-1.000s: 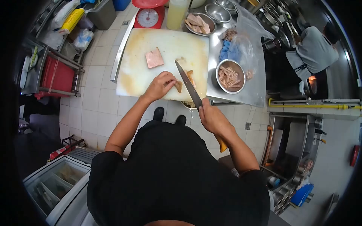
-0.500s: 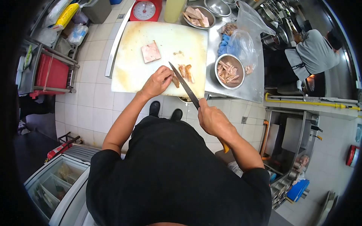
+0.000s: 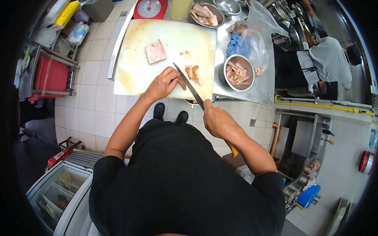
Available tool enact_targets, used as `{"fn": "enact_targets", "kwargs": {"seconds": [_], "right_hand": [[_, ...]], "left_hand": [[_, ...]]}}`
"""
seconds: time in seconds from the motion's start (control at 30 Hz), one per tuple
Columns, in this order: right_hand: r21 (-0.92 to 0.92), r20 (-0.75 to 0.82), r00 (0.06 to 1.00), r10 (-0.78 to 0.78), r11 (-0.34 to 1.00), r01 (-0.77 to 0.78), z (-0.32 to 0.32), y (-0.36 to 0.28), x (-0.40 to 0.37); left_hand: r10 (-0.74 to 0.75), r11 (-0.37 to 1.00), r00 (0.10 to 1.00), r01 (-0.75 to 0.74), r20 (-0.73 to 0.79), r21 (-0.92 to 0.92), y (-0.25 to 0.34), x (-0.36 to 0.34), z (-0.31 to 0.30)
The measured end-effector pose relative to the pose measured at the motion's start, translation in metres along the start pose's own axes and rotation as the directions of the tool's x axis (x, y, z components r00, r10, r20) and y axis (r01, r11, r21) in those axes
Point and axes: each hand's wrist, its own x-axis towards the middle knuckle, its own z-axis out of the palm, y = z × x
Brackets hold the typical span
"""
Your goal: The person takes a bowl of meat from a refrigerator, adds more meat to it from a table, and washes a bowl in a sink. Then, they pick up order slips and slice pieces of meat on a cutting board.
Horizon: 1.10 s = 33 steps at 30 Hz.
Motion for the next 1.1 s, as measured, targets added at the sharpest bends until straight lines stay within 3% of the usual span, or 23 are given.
{"fn": "enact_targets", "kwargs": {"seconds": [0.57, 0.77, 0.93, 1.1], "right_hand": [[0.042, 0.032, 0.999, -0.009, 0.999, 0.008, 0.009, -0.003, 0.042], [0.012, -0.04, 0.999, 0.005, 1.0, -0.005, 0.023, 0.003, 0.039], [-0.018, 0.117, 0.991, 0.068, 0.998, -0.066, -0.002, -0.003, 0.01], [0.03, 0.121, 0.992, 0.035, 0.999, -0.039, 0.017, 0.008, 0.025]], "left_hand": [[-0.005, 1.0, 1.0, 0.005, 0.0, -0.027, -0.004, 0.0, 0.0], [-0.027, 1.0, 1.0, 0.027, -0.007, -0.015, -0.004, -0.003, 0.002], [-0.019, 1.0, 1.0, 0.019, -0.019, 0.006, -0.004, -0.003, 0.002], [-0.022, 1.0, 1.0, 0.022, 0.003, -0.008, -0.004, -0.001, 0.0]]}}
